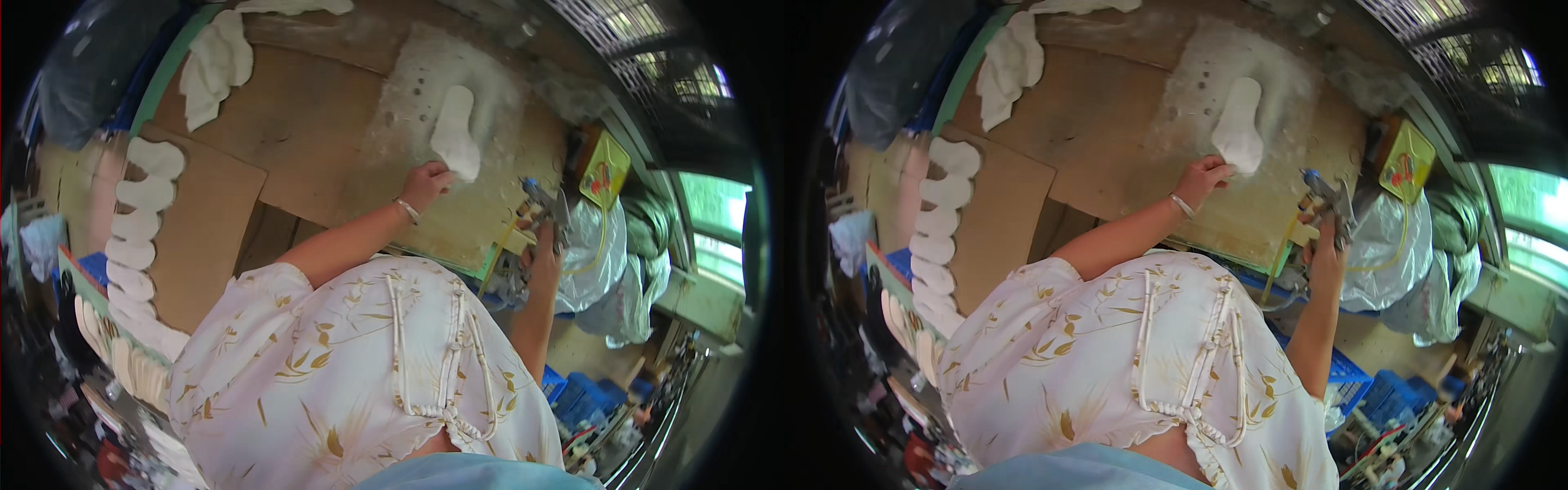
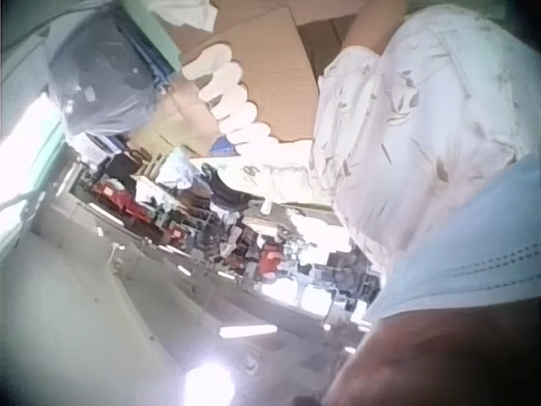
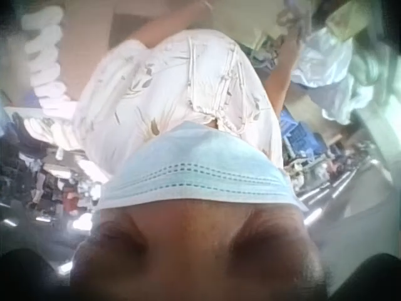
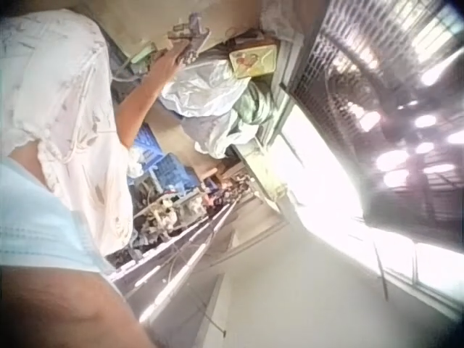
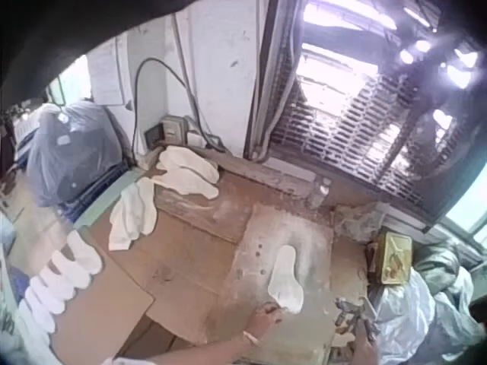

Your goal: Applying adhesive to shoe insoles using a spray gun and organizing them on a table.

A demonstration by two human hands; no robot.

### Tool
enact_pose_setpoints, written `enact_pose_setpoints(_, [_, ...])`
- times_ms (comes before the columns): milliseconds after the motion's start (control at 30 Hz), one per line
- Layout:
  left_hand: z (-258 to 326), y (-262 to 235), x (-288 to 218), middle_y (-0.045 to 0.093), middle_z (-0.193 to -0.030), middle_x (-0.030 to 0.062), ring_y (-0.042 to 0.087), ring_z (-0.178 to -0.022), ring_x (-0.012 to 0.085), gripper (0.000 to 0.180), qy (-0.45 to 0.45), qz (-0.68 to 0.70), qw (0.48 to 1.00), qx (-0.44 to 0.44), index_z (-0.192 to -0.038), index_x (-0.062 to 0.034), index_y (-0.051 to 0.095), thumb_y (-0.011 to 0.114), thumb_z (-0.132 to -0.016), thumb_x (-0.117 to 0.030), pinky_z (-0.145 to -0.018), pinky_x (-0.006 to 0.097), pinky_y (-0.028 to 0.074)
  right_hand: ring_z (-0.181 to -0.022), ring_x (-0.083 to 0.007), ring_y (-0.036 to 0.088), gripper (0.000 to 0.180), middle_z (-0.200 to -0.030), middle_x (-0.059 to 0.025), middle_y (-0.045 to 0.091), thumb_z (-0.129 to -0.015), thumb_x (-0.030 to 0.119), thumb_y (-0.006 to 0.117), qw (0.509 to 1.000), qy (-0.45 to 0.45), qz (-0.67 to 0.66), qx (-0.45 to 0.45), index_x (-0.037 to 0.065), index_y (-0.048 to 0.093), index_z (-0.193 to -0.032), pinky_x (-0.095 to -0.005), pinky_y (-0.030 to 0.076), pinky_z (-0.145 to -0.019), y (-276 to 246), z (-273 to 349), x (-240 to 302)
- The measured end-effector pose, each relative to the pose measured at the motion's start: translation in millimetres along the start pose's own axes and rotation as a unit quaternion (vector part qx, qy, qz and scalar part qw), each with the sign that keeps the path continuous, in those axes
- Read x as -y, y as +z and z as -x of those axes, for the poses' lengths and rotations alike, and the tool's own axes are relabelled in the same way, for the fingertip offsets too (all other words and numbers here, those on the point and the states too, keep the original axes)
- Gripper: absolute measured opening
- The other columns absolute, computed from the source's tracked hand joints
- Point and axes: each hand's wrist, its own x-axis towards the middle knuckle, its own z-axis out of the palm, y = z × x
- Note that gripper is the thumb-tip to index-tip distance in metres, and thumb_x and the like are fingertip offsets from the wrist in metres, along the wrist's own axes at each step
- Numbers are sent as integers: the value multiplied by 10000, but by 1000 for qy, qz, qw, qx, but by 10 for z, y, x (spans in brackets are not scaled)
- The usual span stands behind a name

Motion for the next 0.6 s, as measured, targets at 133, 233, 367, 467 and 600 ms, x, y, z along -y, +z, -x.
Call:
enact_pose_setpoints(133, [199, 56, -751, 600, -896, 38, 570, -859, 128, 105, 70, 189, 979, 32, -873, -40, 588, 541, -807, -107, -765, 295, 484, -402, -50, 333, 376, -842, -81, 606, -908, 323, 462, 999, 5, 47, 3, -20, 505, -1057, -198, 270, -359, -205, 202, -85])
enact_pose_setpoints(233, [482, -132, -1059, 588, -971, 74, 569, -896, 174, 167, 143, 320, 936, 28, -945, -14, 559, 501, -805, -84, -823, 341, 479, -384, -60, 318, 416, -853, -85, 608, -912, 354, 433, 997, 1, 67, 33, -23, 501, -1074, -199, 277, -361, -272, 178, -169])
enact_pose_setpoints(367, [952, -505, -1230, 573, -1031, 118, 559, -958, 241, 242, 243, 422, 874, -2, -1005, 19, 530, 454, -797, -79, -890, 397, 459, -372, -66, 315, 421, -859, -80, 610, -917, 354, 413, 991, -6, 89, 99, -21, 497, -1091, -205, 290, -361, -142, 184, -48])
enact_pose_setpoints(467, [1341, -833, -1274, 567, -1036, 138, 549, -981, 264, 275, 304, 440, 843, -61, -1021, 42, 514, 438, -789, -85, -917, 425, 443, -364, -68, 336, 417, -875, -77, 610, -917, 341, 408, 979, -1, 110, 172, -18, 488, -1114, -215, 300, -350, -28, 133, -42])
enact_pose_setpoints(600, [1909, -1388, -1354, 555, -1022, 137, 541, -973, 267, 257, 394, 454, 790, -122, -992, 42, 497, 450, -774, -84, -910, 440, 446, -365, -63, 352, 413, -880, -82, 612, -912, 342, 421, 961, -18, 139, 240, -8, 488, -1121, -205, 291, -345, 160, 129, -53])
